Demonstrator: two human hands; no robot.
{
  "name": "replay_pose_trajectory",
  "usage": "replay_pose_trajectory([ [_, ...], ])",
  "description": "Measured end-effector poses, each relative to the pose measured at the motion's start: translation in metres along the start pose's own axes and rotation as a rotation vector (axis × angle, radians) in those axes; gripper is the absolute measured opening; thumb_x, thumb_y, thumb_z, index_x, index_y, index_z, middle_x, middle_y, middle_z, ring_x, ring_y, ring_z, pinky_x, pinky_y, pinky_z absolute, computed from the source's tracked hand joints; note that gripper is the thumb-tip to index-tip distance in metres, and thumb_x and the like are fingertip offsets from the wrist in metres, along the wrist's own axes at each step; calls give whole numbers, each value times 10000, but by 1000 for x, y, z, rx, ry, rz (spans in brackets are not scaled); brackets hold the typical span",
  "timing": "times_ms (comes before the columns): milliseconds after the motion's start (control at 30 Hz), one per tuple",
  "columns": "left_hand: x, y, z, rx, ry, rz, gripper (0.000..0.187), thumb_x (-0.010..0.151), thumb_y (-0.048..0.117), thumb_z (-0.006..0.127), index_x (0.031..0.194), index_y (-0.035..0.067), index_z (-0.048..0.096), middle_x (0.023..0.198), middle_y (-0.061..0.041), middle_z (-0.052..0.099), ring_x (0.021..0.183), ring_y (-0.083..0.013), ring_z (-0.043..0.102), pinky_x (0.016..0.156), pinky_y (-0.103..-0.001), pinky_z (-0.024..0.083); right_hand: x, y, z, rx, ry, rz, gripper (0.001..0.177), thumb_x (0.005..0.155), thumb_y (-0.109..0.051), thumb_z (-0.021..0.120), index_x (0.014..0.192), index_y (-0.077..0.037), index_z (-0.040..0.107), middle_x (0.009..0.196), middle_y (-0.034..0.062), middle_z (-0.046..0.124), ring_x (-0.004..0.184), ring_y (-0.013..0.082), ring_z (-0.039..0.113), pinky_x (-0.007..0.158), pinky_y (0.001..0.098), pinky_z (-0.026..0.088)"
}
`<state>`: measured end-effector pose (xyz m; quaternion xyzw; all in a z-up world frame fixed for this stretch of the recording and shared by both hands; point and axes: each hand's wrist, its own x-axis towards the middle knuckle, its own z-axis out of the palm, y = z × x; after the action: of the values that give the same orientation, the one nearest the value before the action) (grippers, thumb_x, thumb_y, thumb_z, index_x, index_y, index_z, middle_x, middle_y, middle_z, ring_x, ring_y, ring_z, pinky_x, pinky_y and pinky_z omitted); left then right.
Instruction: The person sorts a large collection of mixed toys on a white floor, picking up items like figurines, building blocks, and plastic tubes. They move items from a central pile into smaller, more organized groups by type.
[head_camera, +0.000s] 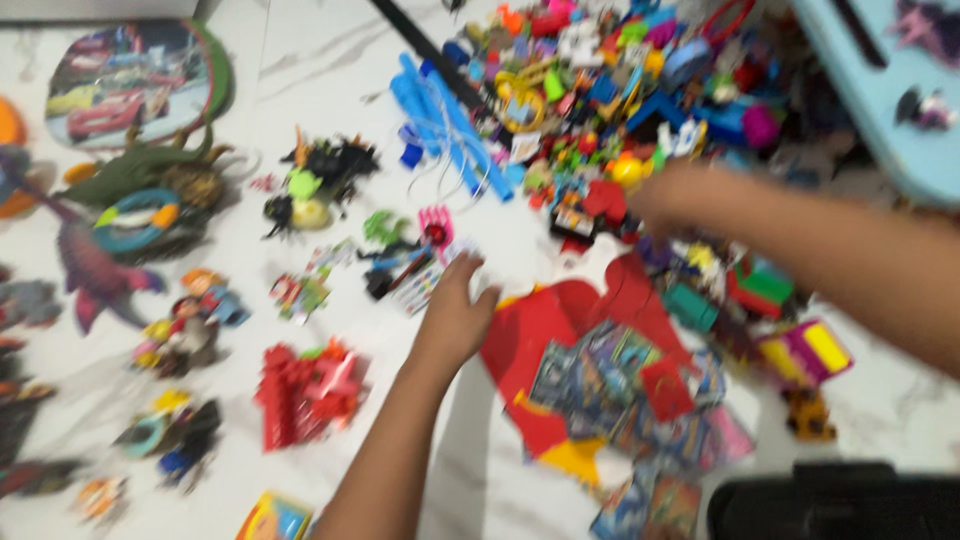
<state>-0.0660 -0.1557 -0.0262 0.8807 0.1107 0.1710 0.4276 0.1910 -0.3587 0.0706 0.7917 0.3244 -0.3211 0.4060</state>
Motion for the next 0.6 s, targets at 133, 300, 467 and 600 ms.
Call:
replay_pose_trajectory([
  [133,2,11,-4,-133,-132,-350,558,882,260,675,1381,44,547,1389,-188,614,1148,-326,660,978,-409,527,16,-24,88,123,-123,-30,579,748,-578,829,1186,-203,774,1181,44,742,1061,264,707,920,460,580],
  [300,14,18,12,-264,-166,-385,569,900,256,685,1408,34,552,1361,-191,650,1143,-305,687,966,-389,546,40,-10,52,222,-185,9,373,809,-311,801,1126,-114,782,1047,89,789,848,240,810,783,407,665],
  [467,44,34,9,-616,-116,-468,912,775,318,813,1494,30,333,1414,-164,531,1150,-285,696,908,-382,574,32,-45,-74,464,486,-346,509,826,-522,664,975,-44,758,817,180,758,743,318,755,724,458,602],
  [600,69,36,-52,-355,101,-384,1238,600,366,920,1519,-3,178,1296,-248,627,1119,-297,675,898,-365,557,-13,-122,-138,1039,649,-533,493,805,-486,733,1050,-60,685,738,185,756,653,250,758,612,386,607],
])
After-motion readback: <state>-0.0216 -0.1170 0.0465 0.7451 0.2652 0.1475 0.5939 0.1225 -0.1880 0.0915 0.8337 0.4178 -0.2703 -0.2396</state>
